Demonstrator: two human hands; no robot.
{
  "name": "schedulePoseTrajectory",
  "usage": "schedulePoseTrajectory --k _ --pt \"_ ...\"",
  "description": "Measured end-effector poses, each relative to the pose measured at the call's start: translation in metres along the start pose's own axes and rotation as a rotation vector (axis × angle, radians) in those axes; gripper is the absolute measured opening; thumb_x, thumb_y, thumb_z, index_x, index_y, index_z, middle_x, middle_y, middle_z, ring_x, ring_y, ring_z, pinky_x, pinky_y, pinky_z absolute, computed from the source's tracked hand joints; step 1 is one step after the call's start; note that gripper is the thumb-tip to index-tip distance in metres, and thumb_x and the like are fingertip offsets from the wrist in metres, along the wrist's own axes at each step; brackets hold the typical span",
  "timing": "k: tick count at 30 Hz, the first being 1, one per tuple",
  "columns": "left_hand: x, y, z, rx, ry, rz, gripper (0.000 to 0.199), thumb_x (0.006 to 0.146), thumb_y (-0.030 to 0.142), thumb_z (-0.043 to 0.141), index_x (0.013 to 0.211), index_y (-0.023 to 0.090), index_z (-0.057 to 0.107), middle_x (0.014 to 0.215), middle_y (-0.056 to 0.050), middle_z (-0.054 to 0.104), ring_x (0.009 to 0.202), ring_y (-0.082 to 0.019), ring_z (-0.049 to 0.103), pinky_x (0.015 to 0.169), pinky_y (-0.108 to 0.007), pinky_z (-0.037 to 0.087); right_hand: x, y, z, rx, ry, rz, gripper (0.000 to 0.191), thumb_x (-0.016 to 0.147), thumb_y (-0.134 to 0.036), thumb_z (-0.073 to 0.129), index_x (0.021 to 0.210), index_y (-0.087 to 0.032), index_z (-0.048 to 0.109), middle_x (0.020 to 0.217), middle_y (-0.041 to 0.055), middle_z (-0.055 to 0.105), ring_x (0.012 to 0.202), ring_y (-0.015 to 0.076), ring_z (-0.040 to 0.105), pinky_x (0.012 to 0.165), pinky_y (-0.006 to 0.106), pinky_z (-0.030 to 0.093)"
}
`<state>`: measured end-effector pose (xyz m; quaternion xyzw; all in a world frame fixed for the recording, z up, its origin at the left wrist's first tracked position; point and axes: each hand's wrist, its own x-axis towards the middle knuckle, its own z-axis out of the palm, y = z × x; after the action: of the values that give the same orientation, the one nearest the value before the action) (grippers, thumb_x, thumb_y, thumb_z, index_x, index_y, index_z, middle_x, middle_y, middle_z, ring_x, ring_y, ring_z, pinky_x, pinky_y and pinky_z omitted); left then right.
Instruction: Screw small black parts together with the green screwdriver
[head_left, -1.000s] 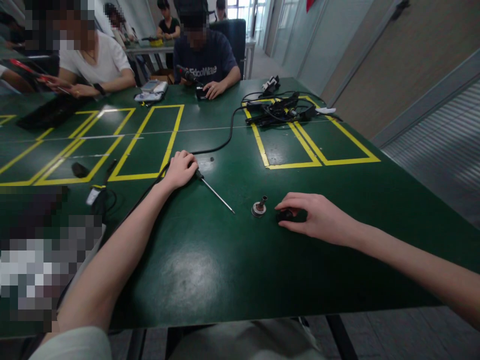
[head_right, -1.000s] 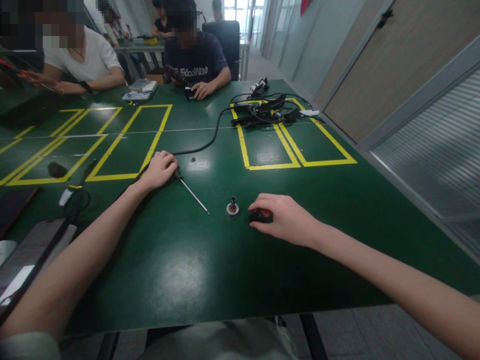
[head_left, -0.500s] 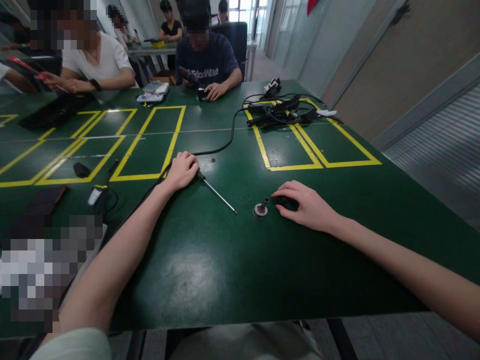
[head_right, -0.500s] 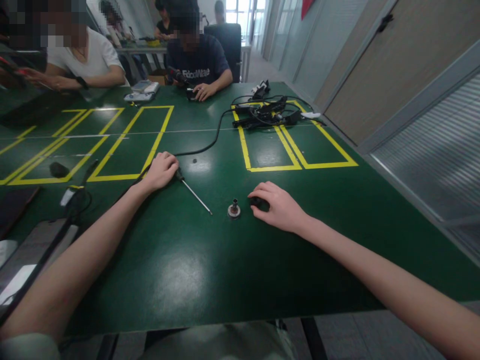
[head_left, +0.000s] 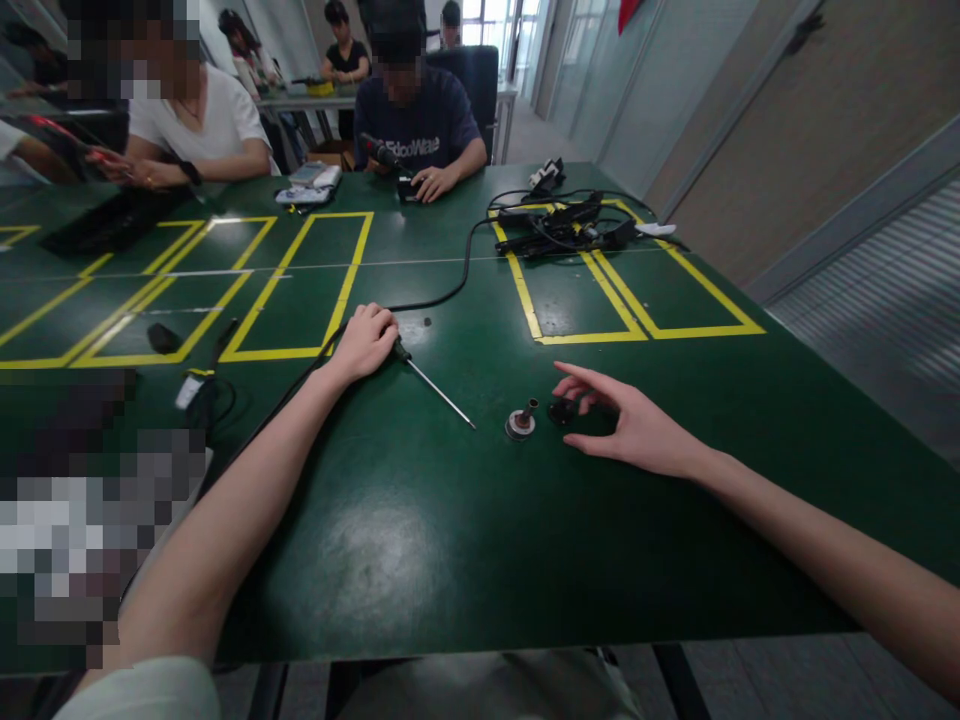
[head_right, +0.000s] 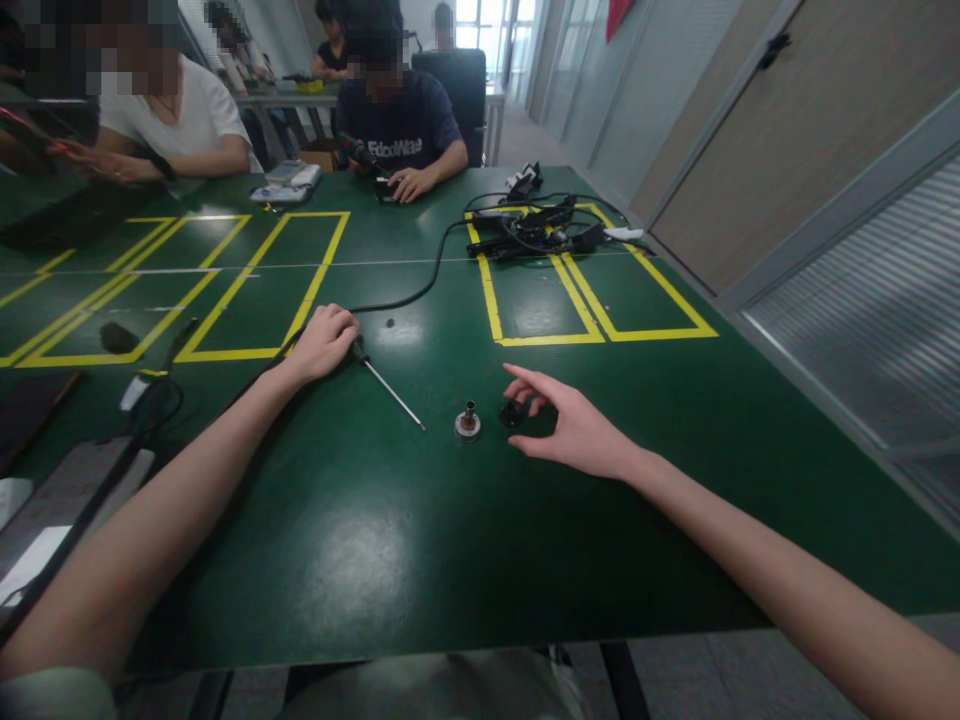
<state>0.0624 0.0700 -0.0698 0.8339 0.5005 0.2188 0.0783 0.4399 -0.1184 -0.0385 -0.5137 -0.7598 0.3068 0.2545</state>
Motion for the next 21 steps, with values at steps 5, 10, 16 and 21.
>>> schedulePoseTrajectory --k 5,10,16,21 --pt "0.000 0.001 -0.001 0.005 0.000 -0.013 0.021 0.096 0.028 0.044 0.084 0.021 0.060 0.099 -0.010 0.060 0.103 -0.029 0.052 0.099 -0.049 0.047 -0.001 -0.010 0.010 0.031 -0.064 -0.083 0.089 0.080 -0.042 0.081 0.159 -0.030 0.042 0.132 0.0100 0.067 0.108 0.0278 0.066 0.090 0.047 0.060" --pt "0.000 0.002 -0.002 0.006 -0.009 -0.018 0.021 0.095 0.028 0.045 0.084 0.020 0.061 0.100 -0.011 0.061 0.103 -0.029 0.053 0.100 -0.049 0.047 0.009 0.009 -0.010 0.022 -0.022 -0.201 0.100 0.075 -0.061 0.084 0.161 -0.033 0.040 0.140 0.0107 0.061 0.115 0.0301 0.062 0.092 0.047 0.058" --pt "0.001 0.002 -0.001 0.013 -0.007 -0.015 0.021 0.095 0.028 0.044 0.084 0.021 0.060 0.099 -0.011 0.060 0.103 -0.030 0.053 0.101 -0.051 0.046 0.002 0.035 -0.026 -0.137 0.007 -0.292 0.100 0.079 -0.072 0.075 0.162 -0.031 0.038 0.134 0.0126 0.062 0.100 0.0275 0.065 0.081 0.042 0.059" --pt "0.000 0.000 -0.001 0.021 -0.001 -0.009 0.020 0.095 0.029 0.044 0.083 0.022 0.059 0.098 -0.010 0.060 0.102 -0.029 0.053 0.100 -0.049 0.047 0.010 0.017 0.005 -0.292 -0.091 -0.403 0.107 0.074 -0.076 0.077 0.158 -0.020 0.041 0.129 0.0148 0.065 0.094 0.0255 0.069 0.078 0.039 0.060"
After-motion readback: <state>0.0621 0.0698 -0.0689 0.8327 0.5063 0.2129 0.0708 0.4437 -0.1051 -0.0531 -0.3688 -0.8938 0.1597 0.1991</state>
